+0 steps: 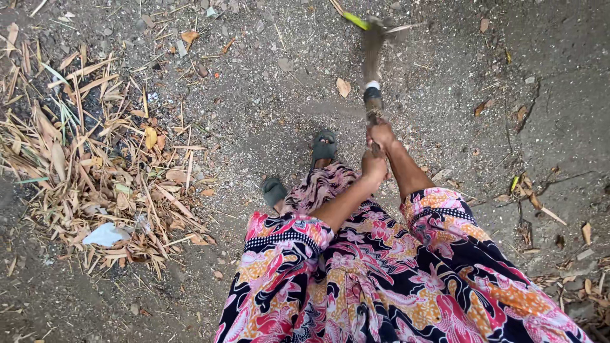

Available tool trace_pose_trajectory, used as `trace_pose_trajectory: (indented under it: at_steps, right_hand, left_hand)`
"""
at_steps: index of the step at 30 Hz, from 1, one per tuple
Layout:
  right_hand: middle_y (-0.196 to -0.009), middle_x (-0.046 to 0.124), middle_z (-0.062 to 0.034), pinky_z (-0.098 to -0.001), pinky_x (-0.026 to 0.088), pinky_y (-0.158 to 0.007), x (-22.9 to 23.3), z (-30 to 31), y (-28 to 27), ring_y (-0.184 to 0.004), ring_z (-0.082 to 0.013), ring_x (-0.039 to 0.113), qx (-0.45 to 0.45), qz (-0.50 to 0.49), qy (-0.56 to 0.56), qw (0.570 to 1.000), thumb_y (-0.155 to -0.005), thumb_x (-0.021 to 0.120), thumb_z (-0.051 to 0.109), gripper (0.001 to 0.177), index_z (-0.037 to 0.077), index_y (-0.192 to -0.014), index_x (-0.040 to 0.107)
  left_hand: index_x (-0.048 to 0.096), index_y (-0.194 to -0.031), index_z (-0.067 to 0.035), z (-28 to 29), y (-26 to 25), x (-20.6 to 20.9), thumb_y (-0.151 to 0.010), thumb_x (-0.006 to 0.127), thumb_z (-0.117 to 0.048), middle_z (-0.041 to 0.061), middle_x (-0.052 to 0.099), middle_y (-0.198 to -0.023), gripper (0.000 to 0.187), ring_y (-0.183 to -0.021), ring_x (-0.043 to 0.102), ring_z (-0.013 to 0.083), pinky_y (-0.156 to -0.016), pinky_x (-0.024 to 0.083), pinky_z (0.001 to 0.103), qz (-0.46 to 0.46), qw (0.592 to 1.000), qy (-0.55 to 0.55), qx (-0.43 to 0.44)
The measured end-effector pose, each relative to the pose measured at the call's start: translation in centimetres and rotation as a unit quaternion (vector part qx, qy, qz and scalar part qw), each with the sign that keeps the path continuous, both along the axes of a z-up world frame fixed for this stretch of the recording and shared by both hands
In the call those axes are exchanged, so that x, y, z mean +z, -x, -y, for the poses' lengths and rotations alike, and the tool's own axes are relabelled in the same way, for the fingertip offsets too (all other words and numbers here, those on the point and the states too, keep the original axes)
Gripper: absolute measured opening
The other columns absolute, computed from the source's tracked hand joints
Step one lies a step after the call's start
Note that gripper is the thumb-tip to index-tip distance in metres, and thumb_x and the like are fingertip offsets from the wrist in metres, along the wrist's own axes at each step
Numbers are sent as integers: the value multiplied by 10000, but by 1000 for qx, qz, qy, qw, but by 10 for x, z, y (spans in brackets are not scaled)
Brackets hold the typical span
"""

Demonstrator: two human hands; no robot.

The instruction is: The person sweeps dry leaves and debris on the ground into a pile using a broom.

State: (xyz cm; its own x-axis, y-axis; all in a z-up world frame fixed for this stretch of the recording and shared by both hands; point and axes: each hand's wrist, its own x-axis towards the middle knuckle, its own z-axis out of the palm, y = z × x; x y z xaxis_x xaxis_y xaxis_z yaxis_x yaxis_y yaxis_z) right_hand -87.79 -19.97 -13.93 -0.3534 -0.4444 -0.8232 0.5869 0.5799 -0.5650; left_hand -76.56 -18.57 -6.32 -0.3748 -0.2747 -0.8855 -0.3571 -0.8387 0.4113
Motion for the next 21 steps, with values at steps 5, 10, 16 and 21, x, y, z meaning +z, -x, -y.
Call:
trace_pose_trajectory:
  at_steps: [5, 10, 16, 21]
  right_hand:
    - [-654, 570, -4, -276, 418, -390, 81, -1, -61, -453, -87, 488, 151, 33, -38, 987, -972, 495, 59, 490, 148, -1453, 515]
    - [-665, 530, -7, -288, 377, -362, 65, 21, -81, -442, -100, 436, 68, 19, 21, 997, -957, 537, 20, 414, 91, -1365, 556]
    - [-655, 514, -4, -291, 364, -369, 40, 10, -19, -476, -109, 459, -116, 29, 0, 993, -997, 491, 71, 67, 118, -957, 516]
    - [-660, 503, -28, -315, 370, -381, 24, 28, 22, -486, -144, 481, -168, 47, -22, 984, -988, 555, 25, 101, 80, -926, 497]
  left_hand:
    - [536, -1064, 32, -67, -36, 58, -970, 511, -144, 175, 685, -892, 201, -809, 686, 344, -681, 562, 492, 70, 975, 210, 9]
    - [525, -1090, 47, -49, -57, 45, -937, 447, -172, 284, 671, -902, 278, -843, 665, 469, -772, 509, 557, 129, 938, 321, 7]
    - [575, -982, 24, -7, -23, 20, -1008, 513, -257, 230, 674, -784, 288, -710, 678, 386, -645, 534, 516, 78, 942, 295, -141]
    - [537, -853, -14, 42, 22, 15, -1053, 487, -371, 90, 535, -567, 411, -408, 533, 236, -367, 438, 398, -4, 996, -23, -87]
